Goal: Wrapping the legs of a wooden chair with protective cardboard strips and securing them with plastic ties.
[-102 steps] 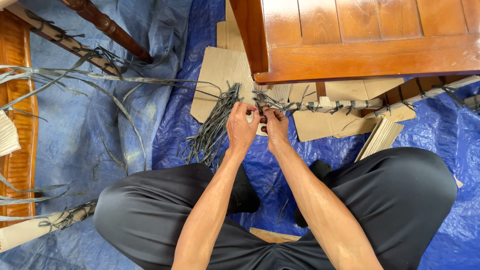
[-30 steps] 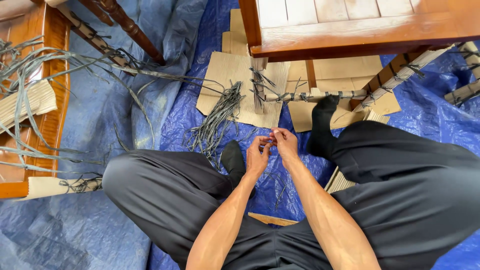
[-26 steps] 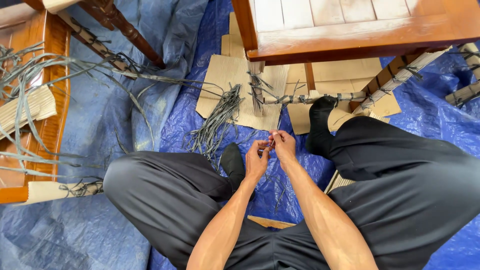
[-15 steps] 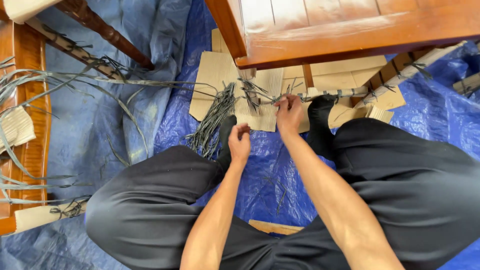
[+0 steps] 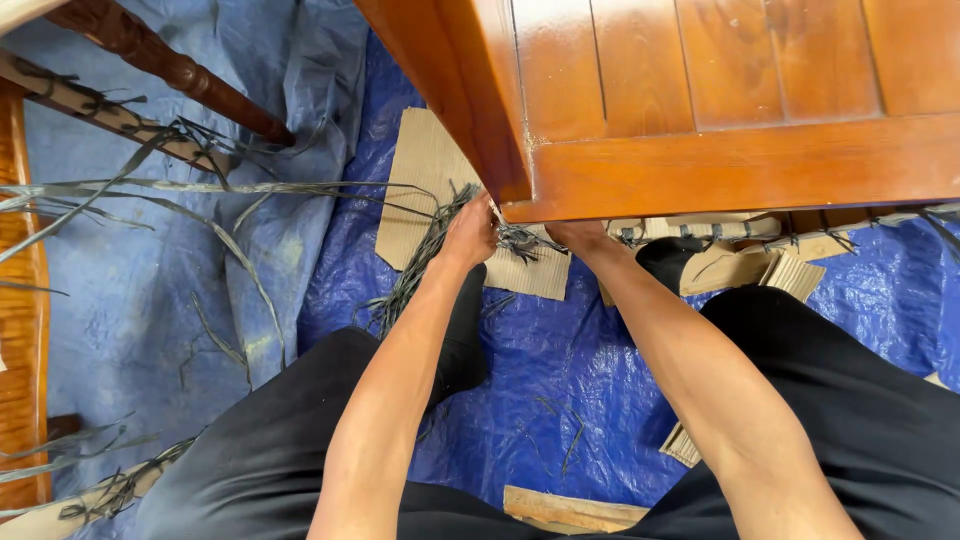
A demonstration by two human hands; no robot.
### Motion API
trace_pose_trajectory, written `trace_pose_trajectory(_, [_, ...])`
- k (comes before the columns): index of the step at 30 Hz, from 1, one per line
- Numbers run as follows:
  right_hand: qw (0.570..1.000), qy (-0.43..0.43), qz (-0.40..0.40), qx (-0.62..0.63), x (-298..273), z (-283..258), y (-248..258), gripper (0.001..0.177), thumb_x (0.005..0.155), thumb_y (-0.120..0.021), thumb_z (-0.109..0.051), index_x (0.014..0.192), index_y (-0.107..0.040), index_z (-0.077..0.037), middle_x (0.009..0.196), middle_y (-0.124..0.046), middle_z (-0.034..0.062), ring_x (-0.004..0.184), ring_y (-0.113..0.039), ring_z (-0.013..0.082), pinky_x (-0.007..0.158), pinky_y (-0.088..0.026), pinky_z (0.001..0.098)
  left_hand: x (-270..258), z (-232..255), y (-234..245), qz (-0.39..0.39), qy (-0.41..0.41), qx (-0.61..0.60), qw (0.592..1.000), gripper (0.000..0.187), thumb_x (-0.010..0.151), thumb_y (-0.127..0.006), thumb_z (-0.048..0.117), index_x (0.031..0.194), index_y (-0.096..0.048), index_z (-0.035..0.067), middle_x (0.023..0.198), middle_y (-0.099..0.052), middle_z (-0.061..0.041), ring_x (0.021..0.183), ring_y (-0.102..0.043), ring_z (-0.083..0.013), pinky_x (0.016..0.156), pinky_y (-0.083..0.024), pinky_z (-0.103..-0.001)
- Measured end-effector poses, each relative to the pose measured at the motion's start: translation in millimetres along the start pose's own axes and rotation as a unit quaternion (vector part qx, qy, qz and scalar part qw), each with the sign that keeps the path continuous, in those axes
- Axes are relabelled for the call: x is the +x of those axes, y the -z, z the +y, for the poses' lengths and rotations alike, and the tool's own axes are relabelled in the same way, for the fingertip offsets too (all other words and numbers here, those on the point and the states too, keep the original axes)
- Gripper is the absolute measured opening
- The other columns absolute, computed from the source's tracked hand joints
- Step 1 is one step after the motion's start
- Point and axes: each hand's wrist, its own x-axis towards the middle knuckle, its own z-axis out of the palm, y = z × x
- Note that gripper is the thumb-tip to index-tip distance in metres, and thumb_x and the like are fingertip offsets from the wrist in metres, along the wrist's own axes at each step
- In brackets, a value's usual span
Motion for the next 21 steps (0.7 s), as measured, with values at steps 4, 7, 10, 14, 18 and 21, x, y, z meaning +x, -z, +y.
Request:
trace_pose_trajectory(4, [0.999, -0.041, -0.016, -0.001, -7.2, -13.9, 15.0, 0.034, 0.093, -0.057, -0.011, 0.124, -0.064, 0.001, 0.117, -0.067, 0.0265, 0.110, -0.062, 0.0481, 0.095, -0.048, 0.0561, -3.5, -33.4, -32.9, 0.034, 0.027, -0.048, 0.998, 0.034, 0.086, -0.060, -0.009, 0.117, -0.068, 0.003, 0.103, -0.070, -0.023, 0.098, -0.068, -0.0417, 0.082, -0.054, -0.046])
trace_pose_trajectory(7, [0.984, -0.154, -0.092, 0.011, -15.4, -39.0, 46.9, 0.023, 0.099, -0.059, -0.013, 0.119, -0.066, -0.005, 0.112, -0.068, 0.0237, 0.103, -0.064, 0.0470, 0.089, -0.051, 0.0557, -27.2, -36.6, -42.6, 0.103, 0.024, -0.062, 0.992, 0.014, 0.088, -0.067, 0.000, 0.102, -0.071, -0.002, 0.101, -0.071, -0.022, 0.093, -0.069, -0.0413, 0.078, -0.056, -0.043])
trace_pose_trajectory(10, [0.965, -0.230, -0.116, 0.047, -25.5, -77.0, 90.8, 0.014, 0.103, -0.059, -0.014, 0.113, -0.065, -0.006, 0.106, -0.068, 0.0210, 0.090, -0.066, 0.0450, 0.077, -0.053, 0.0550, -49.9, -31.6, -46.7, 0.146, 0.060, -0.067, 0.985, 0.016, 0.091, -0.070, 0.010, 0.101, -0.075, -0.001, 0.095, -0.074, -0.020, 0.086, -0.073, -0.0355, 0.078, -0.056, -0.040])
trace_pose_trajectory(14, [0.963, -0.250, -0.035, 0.093, -63.8, -115.2, 102.7, 0.011, 0.099, -0.059, -0.011, 0.107, -0.062, -0.005, 0.101, -0.067, 0.0181, 0.081, -0.067, 0.0424, 0.068, -0.053, 0.0534, -83.0, -15.5, -56.1, 0.161, 0.116, -0.152, 0.968, 0.021, 0.097, -0.063, 0.017, 0.104, -0.076, 0.001, 0.083, -0.076, -0.014, 0.077, -0.077, -0.0235, 0.073, -0.058, -0.035])
trace_pose_trajectory(18, [0.954, -0.271, -0.018, 0.123, -93.7, -139.5, 95.8, 0.006, 0.099, -0.060, -0.011, 0.102, -0.062, -0.006, 0.101, -0.068, 0.0144, 0.081, -0.067, 0.0414, 0.069, -0.053, 0.0527, -106.1, -0.8, -68.4, 0.217, 0.119, -0.147, 0.958, 0.021, 0.097, -0.063, 0.017, 0.101, -0.075, 0.000, 0.078, -0.075, -0.013, 0.071, -0.075, -0.0227, 0.068, -0.056, -0.035])
trace_pose_trajectory(21, [0.965, -0.236, -0.019, 0.115, -99.7, -149.0, 95.6, 0.005, 0.098, -0.064, -0.011, 0.101, -0.064, -0.007, 0.103, -0.067, 0.0121, 0.087, -0.068, 0.0379, 0.072, -0.055, 0.0494, -119.2, 22.3, -66.1, 0.215, 0.121, -0.158, 0.956, 0.021, 0.098, -0.062, 0.017, 0.103, -0.074, 0.001, 0.078, -0.074, -0.013, 0.072, -0.075, -0.0219, 0.067, -0.056, -0.035])
